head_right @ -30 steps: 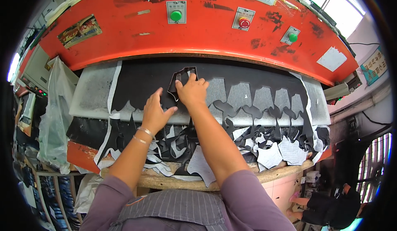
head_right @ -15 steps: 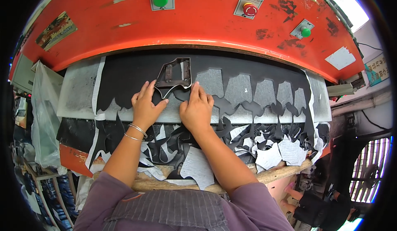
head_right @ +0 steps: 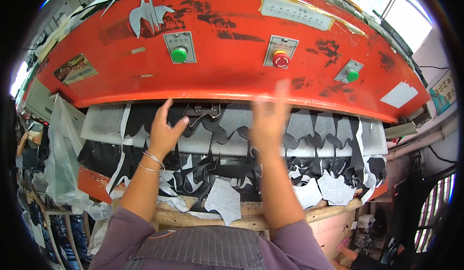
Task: Operating a hydraulic press and using metal dies to cut shoe components from a sheet of leather.
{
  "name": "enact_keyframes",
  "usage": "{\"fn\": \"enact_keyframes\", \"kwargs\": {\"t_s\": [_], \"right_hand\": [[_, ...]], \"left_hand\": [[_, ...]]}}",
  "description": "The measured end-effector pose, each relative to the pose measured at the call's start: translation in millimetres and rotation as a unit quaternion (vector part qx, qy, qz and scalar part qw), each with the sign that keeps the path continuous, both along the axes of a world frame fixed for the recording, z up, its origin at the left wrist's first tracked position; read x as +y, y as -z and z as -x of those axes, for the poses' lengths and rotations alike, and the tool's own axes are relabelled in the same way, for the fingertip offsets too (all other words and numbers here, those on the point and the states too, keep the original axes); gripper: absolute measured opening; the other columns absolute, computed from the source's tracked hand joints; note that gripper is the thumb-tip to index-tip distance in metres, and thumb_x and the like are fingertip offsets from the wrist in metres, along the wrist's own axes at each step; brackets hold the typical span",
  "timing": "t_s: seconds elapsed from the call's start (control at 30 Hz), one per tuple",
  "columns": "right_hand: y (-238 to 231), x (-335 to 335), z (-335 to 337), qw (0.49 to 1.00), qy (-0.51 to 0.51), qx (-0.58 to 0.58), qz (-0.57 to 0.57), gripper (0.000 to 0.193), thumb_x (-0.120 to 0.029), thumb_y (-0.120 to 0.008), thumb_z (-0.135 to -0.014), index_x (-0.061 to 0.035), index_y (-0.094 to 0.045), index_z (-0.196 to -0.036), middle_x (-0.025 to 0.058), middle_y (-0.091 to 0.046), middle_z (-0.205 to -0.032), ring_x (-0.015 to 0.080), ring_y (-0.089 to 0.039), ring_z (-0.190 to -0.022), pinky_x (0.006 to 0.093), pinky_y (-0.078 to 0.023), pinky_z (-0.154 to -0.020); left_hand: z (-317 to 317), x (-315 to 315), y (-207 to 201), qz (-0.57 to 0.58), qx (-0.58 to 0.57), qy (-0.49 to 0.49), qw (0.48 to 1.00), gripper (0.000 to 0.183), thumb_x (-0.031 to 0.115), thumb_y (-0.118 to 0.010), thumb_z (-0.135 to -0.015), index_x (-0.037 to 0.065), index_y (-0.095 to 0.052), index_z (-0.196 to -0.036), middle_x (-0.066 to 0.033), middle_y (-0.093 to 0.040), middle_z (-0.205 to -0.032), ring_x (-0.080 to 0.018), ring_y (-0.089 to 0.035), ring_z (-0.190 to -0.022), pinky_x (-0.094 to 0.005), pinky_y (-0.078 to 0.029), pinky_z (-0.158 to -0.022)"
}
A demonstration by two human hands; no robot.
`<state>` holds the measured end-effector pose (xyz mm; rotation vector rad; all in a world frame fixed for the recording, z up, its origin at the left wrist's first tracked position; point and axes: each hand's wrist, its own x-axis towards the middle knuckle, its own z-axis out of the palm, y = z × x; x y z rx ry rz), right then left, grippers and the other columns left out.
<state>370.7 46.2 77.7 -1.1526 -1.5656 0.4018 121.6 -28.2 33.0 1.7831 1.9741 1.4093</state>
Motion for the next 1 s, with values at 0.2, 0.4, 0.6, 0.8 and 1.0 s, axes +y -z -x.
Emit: {"fn": "enact_keyframes", "kwargs": {"t_s": [0.2,0.4,0.6,0.8,1.0], "right_hand": [[-107.9,60.0,-143.0,0.917,0.277,0.132,-0.253,0.072,-0.049,-0.030,-0.100,0.0067,-0.022,-0.145,0.0267,-0.021,-0.152,0.0351,-0.015,-0.143,0.0427,-0.014,-0.115],[-78.1,38.0,-186.3,0.935,0.300,0.037,-0.188,0.072,-0.048,-0.042,-0.097,0.0033,-0.026,-0.145,0.0265,-0.020,-0.152,0.0373,-0.017,-0.142,0.0426,-0.015,-0.115],[29.8,-189.9,-103.8,0.934,-0.227,-0.229,0.154,0.060,-0.039,-0.078,-0.072,-0.0048,-0.062,-0.118,0.0173,-0.066,-0.094,0.0284,-0.063,-0.089,0.0411,-0.047,-0.082],[73.5,-271.4,-58.1,0.852,-0.247,-0.457,0.066,0.042,-0.030,-0.080,-0.065,-0.0069,-0.063,-0.095,0.0097,-0.063,-0.090,0.0288,-0.061,-0.087,0.0385,-0.050,-0.074],[65.0,-262.9,-50.3,0.854,-0.229,-0.457,0.097,0.034,-0.024,-0.081,-0.063,-0.0076,-0.065,-0.088,0.0093,-0.063,-0.087,0.0266,-0.062,-0.088,0.0361,-0.051,-0.074]], "left_hand": [[-46.5,-7.3,-124.0,-0.351,0.181,0.017,0.918,0.012,0.011,-0.060,-0.089,0.004,-0.062,-0.079,-0.0090,-0.057,-0.075,-0.0270,-0.051,-0.070,-0.0380,-0.043,-0.067],[-52.8,-45.2,-112.4,-0.142,0.175,0.115,0.968,0.028,0.017,-0.057,-0.089,0.003,-0.050,-0.067,-0.0135,-0.046,-0.067,-0.0325,-0.049,-0.068,-0.0396,-0.040,-0.063],[-60.3,-196.6,-8.4,0.191,0.158,0.179,0.952,0.020,0.029,-0.061,-0.087,0.012,-0.067,-0.080,-0.0103,-0.059,-0.077,-0.0303,-0.060,-0.076,-0.0410,-0.049,-0.065],[-85.4,-263.7,36.8,0.122,0.095,0.139,0.978,0.018,0.025,-0.063,-0.083,0.007,-0.067,-0.081,-0.0084,-0.059,-0.079,-0.0290,-0.058,-0.085,-0.0399,-0.047,-0.076],[-88.1,-253.7,40.4,0.071,0.125,0.071,0.987,0.013,0.019,-0.062,-0.076,0.007,-0.064,-0.071,-0.0096,-0.058,-0.075,-0.0290,-0.057,-0.077,-0.0411,-0.046,-0.070]]}}
